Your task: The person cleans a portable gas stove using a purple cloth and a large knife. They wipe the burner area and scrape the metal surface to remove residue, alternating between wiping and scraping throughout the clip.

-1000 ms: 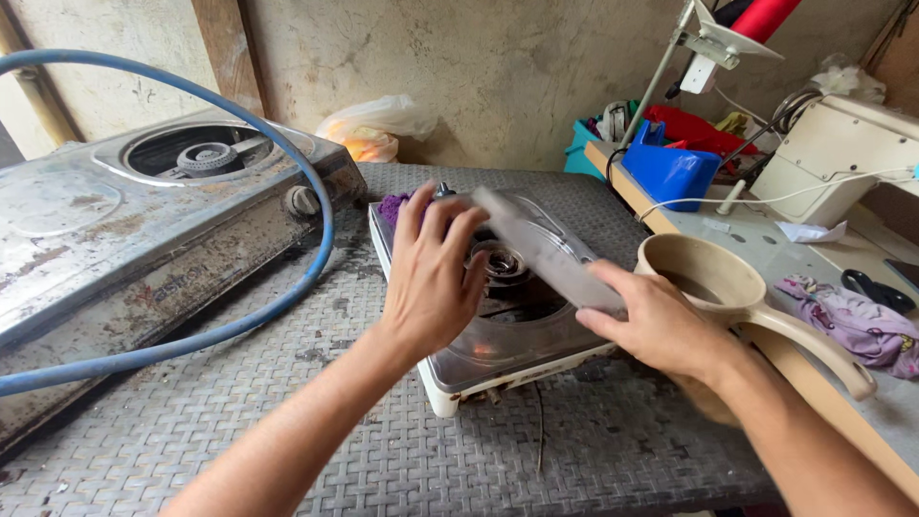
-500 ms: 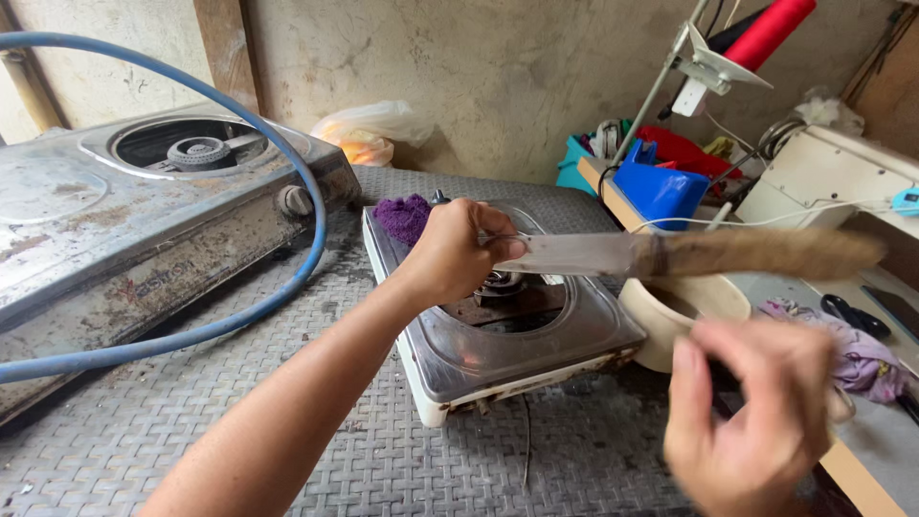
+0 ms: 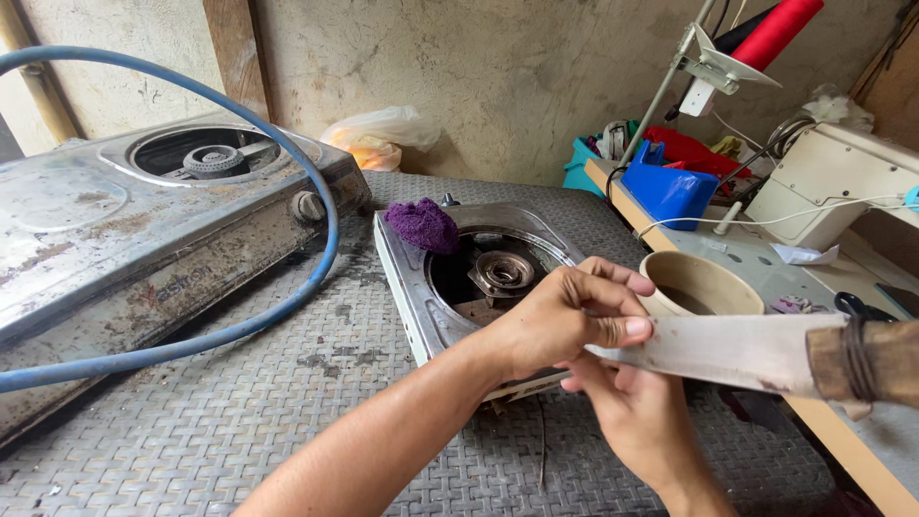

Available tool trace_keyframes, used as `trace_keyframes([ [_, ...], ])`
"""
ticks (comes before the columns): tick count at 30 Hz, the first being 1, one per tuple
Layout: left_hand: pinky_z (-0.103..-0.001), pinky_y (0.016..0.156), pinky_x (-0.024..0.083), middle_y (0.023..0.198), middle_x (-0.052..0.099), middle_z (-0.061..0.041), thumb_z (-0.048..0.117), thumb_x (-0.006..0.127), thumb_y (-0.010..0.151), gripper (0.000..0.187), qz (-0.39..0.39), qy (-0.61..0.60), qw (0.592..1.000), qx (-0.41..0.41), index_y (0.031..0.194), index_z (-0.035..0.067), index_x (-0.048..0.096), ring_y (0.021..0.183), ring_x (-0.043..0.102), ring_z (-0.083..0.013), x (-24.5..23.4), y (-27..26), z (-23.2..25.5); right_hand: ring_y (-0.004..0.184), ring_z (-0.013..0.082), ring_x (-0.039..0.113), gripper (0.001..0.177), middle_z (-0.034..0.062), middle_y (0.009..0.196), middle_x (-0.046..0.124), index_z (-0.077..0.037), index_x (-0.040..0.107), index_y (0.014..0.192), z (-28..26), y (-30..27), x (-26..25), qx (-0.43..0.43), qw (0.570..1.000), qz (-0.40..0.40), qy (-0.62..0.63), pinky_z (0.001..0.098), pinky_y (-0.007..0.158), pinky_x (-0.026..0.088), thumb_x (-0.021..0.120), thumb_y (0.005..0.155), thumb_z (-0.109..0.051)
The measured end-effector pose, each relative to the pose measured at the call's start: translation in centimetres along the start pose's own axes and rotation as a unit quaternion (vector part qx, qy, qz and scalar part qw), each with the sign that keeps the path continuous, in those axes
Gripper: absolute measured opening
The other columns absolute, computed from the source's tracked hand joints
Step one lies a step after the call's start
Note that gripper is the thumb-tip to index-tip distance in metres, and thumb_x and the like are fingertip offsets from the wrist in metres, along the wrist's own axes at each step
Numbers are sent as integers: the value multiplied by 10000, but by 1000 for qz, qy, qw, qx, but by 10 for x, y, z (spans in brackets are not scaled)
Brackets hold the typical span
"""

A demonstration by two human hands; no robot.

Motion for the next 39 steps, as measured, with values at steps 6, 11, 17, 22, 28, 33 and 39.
trace_keyframes([
  [6,-393,984,486,1385,613,-94,252,789,933,191,-12,-27,999,31,995,71,798,1281,570,-214,12,-17,-4,854,166,720,153,96,912,726,14,662,1102,-7,-5,3,-141,963,69,-217,298,747,575,620,996,-87],
  [11,-437,1131,432,1433,598,-119,353,762,897,314,47,183,980,64,1116,129,794,1366,531,-254,-12,-43,-3,822,145,741,186,70,907,736,-1,685,1027,-6,-6,10,-178,944,59,-272,280,720,583,567,1015,-145],
  [17,-497,1176,345,1306,658,-92,295,775,835,259,249,465,848,56,1033,129,789,1425,425,-351,-122,-82,-14,785,138,744,238,51,914,774,0,731,1021,14,-9,23,13,992,81,-95,273,709,596,547,1014,-152],
  [22,-508,1168,329,1292,634,-109,256,706,805,288,255,459,849,58,1048,119,778,1415,397,-389,-137,-114,-58,807,115,718,192,41,907,742,-9,734,1022,21,8,37,-42,996,2,-82,250,741,578,600,984,-142],
  [28,-519,1174,323,1283,626,-110,251,653,805,278,259,456,849,67,1012,94,753,1402,402,-397,-141,-115,-67,755,137,713,155,63,838,744,-8,741,979,16,19,62,-76,980,43,-178,260,691,551,627,965,-111],
  [33,-516,1174,332,1272,627,-107,273,640,827,268,272,454,844,83,995,93,745,1385,418,-393,-138,-114,-68,766,189,698,81,90,843,719,1,714,958,17,13,71,-155,962,60,-215,289,691,545,644,929,-29],
  [39,-515,1166,340,1267,629,-108,277,653,838,266,273,458,842,89,1004,89,742,1374,425,-392,-138,-113,-68,786,196,725,76,96,874,731,9,704,965,16,12,75,-169,957,54,-230,302,692,566,641,929,-15],
])
Point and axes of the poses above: each hand's wrist, its own y-axis towards the middle knuckle, its own x-axis out of the palm, z = x × y, the point moved 1 cm from there along y, towards the middle knuckle
